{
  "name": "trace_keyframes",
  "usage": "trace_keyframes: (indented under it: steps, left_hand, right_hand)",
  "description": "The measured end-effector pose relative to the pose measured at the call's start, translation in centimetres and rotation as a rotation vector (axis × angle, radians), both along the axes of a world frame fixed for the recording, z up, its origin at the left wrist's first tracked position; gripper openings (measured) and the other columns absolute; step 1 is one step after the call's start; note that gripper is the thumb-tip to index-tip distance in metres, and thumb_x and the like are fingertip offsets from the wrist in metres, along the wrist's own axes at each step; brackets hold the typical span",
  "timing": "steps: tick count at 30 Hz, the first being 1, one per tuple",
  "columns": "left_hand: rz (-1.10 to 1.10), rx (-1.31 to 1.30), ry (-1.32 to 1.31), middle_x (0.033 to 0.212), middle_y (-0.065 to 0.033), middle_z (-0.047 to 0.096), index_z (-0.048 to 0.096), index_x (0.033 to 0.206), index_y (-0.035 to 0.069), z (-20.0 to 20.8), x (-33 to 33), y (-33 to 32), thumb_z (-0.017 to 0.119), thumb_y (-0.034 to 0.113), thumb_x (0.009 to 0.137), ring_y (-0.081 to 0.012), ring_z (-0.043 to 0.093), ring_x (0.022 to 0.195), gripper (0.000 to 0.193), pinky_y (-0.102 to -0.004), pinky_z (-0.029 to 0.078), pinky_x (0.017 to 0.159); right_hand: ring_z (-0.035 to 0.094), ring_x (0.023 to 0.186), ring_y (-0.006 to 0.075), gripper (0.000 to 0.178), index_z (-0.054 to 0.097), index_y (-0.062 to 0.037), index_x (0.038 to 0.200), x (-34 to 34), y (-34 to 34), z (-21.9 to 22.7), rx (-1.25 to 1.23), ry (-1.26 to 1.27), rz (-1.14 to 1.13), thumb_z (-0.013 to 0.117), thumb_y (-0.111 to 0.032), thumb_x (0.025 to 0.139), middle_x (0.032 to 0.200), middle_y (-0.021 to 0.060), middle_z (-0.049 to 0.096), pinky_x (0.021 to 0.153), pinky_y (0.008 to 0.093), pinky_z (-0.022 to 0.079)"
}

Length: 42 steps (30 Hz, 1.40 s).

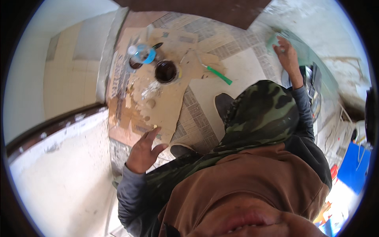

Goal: The person prepares to mix paint by arranging tools and containers on a cardboard sheet. They pour liquid from a plastic bottle into a paint can and stir the contents with a paint roller. The person also handles a black cloth and adjusts the camera mounted on their head.

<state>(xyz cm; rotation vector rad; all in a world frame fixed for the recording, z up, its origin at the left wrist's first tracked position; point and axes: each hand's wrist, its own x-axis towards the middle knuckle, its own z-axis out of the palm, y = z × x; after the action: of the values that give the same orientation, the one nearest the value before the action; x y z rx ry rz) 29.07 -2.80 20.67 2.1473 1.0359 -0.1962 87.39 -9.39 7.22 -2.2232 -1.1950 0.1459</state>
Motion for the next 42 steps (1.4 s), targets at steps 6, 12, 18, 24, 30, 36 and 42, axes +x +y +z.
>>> trace_keyframes:
  steps: [6,12,18,24,30,36,42]
  left_hand:
    - [0.146,0.019,-0.053,0.125,-0.0265,0.064,0.052,0.14,0.0,0.1,-0.1,0.8,0.071,0.029,0.094,-0.0411,0.066,0.109,0.057,-0.0445,0.054,0.091]
    - [0.438,-0.2,-0.126,0.11,-0.0119,0.067,0.052,0.142,0.002,-6.9,-2.1,5.4,0.071,0.017,0.096,-0.0172,0.066,0.095,0.052,-0.0305,0.054,0.081]
    - [0.678,0.063,-0.273,0.106,-0.0089,0.069,0.056,0.138,0.002,-13.9,-3.0,16.3,0.07,0.014,0.094,-0.0141,0.066,0.093,0.047,-0.0293,0.053,0.081]
    - [0.678,0.291,-0.502,0.106,-0.011,0.07,0.062,0.131,0.003,-14.2,2.2,20.8,0.075,0.021,0.092,-0.0169,0.068,0.095,0.046,-0.0314,0.054,0.081]
    - [0.479,0.209,0.048,0.101,-0.0147,0.074,0.068,0.124,0.008,-16.8,-0.9,20.3,0.081,0.03,0.082,-0.0269,0.071,0.097,0.049,-0.0383,0.055,0.085]
    - [0.533,0.331,0.478,0.112,-0.0198,0.072,0.066,0.121,0.008,-26.1,-3.7,10.8,0.078,0.028,0.078,-0.0403,0.067,0.109,0.049,-0.0474,0.053,0.094]
    - [0.733,0.354,0.323,0.098,-0.0227,0.072,0.069,0.103,0.005,-26.8,-4.6,11.5,0.073,0.031,0.08,-0.04,0.07,0.097,0.035,-0.0471,0.056,0.084]
  right_hand:
    - [0.069,0.104,0.0372,0.044,0.059,-0.0014,0.122,-15.5,10.9,-6.2,-0.607,0.08,0.819,0.068,-0.026,0.087,0.108,0.0213,0.071,0.087,0.0494,0.053]
    - [0.069,0.103,0.0409,0.048,0.05,0.0005,0.123,-19.4,13.3,-10.7,-0.686,-0.18,0.816,0.067,-0.024,0.085,0.104,0.0272,0.069,0.087,0.0514,0.053]
    - [0.07,0.097,0.0438,0.045,0.049,-0.0008,0.121,-18.7,12.8,-15.5,-0.638,-0.02,0.676,0.067,-0.02,0.085,0.108,0.0266,0.067,0.087,0.0529,0.053]
    - [0.066,0.104,0.0454,0.046,0.047,-0.0042,0.123,-17.6,10.3,-18.7,-0.471,0.035,0.705,0.068,-0.022,0.086,0.112,0.0268,0.065,0.088,0.0548,0.052]
    - [0.066,0.101,0.0443,0.044,0.049,-0.0055,0.116,-16.6,11.1,-18.8,-0.456,0.134,0.736,0.071,-0.026,0.083,0.106,0.0238,0.067,0.085,0.0534,0.051]
    - [0.068,0.095,0.0441,0.037,0.052,-0.0061,0.104,-16.2,12.0,-18.9,-0.452,0.233,0.696,0.071,-0.028,0.081,0.092,0.0212,0.069,0.08,0.0507,0.051]
    - [0.069,0.093,0.0418,0.037,0.055,-0.0071,0.105,-15.6,12.3,-19.6,-0.405,0.279,0.729,0.072,-0.03,0.081,0.093,0.0198,0.07,0.079,0.0484,0.052]
